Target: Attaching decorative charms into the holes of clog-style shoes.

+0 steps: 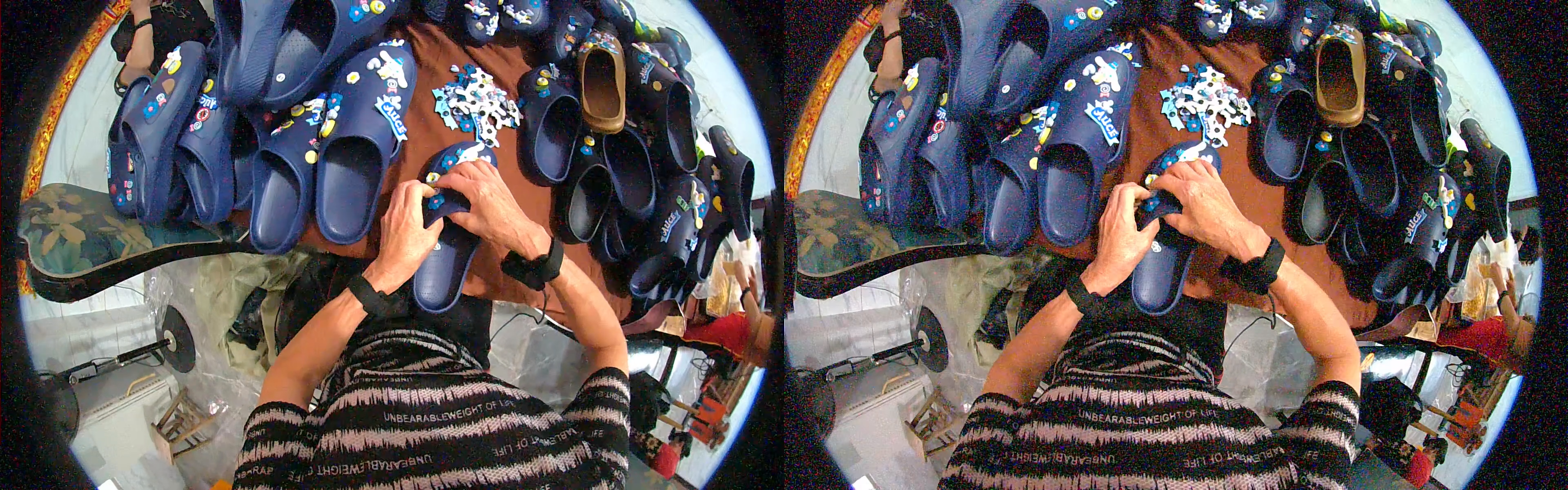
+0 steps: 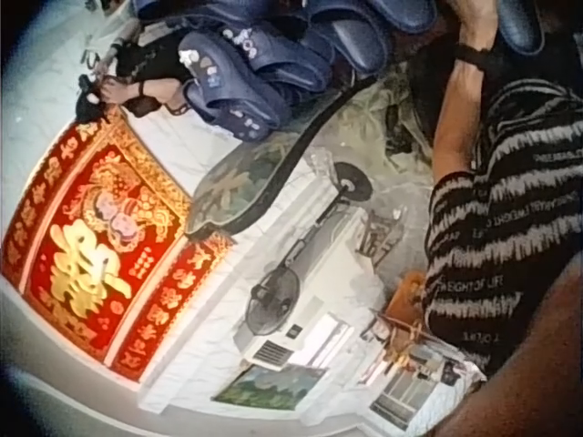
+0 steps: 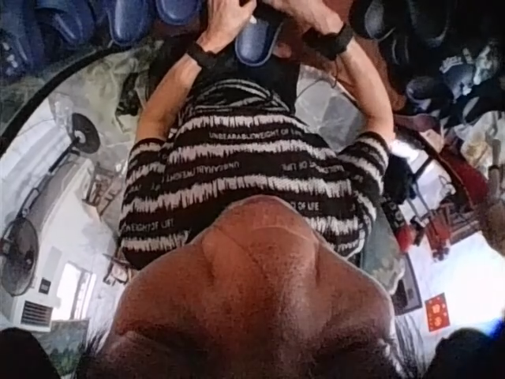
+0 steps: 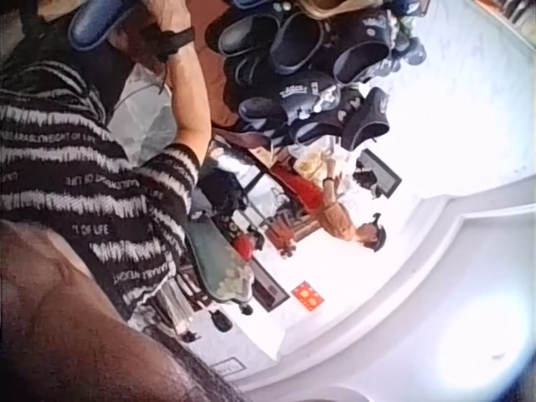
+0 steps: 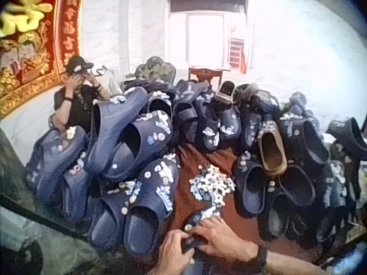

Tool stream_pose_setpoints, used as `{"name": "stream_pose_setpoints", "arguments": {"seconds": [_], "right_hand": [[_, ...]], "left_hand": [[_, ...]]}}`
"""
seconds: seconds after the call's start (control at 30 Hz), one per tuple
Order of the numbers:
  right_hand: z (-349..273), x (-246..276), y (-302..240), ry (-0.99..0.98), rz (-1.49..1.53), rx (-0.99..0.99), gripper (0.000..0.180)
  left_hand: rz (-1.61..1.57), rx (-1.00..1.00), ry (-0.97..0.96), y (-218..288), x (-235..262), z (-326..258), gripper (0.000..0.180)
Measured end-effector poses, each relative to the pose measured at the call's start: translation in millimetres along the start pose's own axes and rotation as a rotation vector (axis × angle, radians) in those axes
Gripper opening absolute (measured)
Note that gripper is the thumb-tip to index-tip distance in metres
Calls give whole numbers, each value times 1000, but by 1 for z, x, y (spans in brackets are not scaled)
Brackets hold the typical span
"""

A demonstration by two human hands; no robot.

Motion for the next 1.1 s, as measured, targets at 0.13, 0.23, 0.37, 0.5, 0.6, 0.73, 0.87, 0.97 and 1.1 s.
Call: {"name": "stream_pose_setpoints", "arguments": {"seconds": [0.13,0.23,0.37,0.5,0.6,0.73,0.87,0.97,1.1], "right_hand": [[-11,4,-13,132,-180,-118,60],[-23,0,-21,215,-237,-141,56],[-32,-10,-15,334,-182,-78,48],[-19,6,-22,374,-112,-15,46],[-13,10,-24,365,-44,-38,48],[-22,-4,-15,375,-37,-81,52],[-39,-8,-24,389,-66,-206,60],[-48,-6,-34,290,-73,-407,78],[-61,-26,-28,305,137,-506,87]], "left_hand": [[63,-73,-20,1,1,0,57],[96,-105,-179,2,-2,0,68],[112,-144,-160,1,-5,0,63],[103,-145,-82,6,6,11,62],[108,-132,-71,-1,7,15,61],[52,-64,-116,-9,-1,10,69],[59,6,-142,-13,1,3,70],[75,20,-146,-18,0,0,70],[46,31,-163,-17,0,1,67]]}}
Point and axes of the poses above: each hand's wrist, its own z-axis towards the middle knuckle, its own x-axis out of the back of the hand, y = z × x, the point moved 3 cm from there along z, towards the middle knuckle, and after that the axes turned 11 degrees about z, right-handed, at the moved point
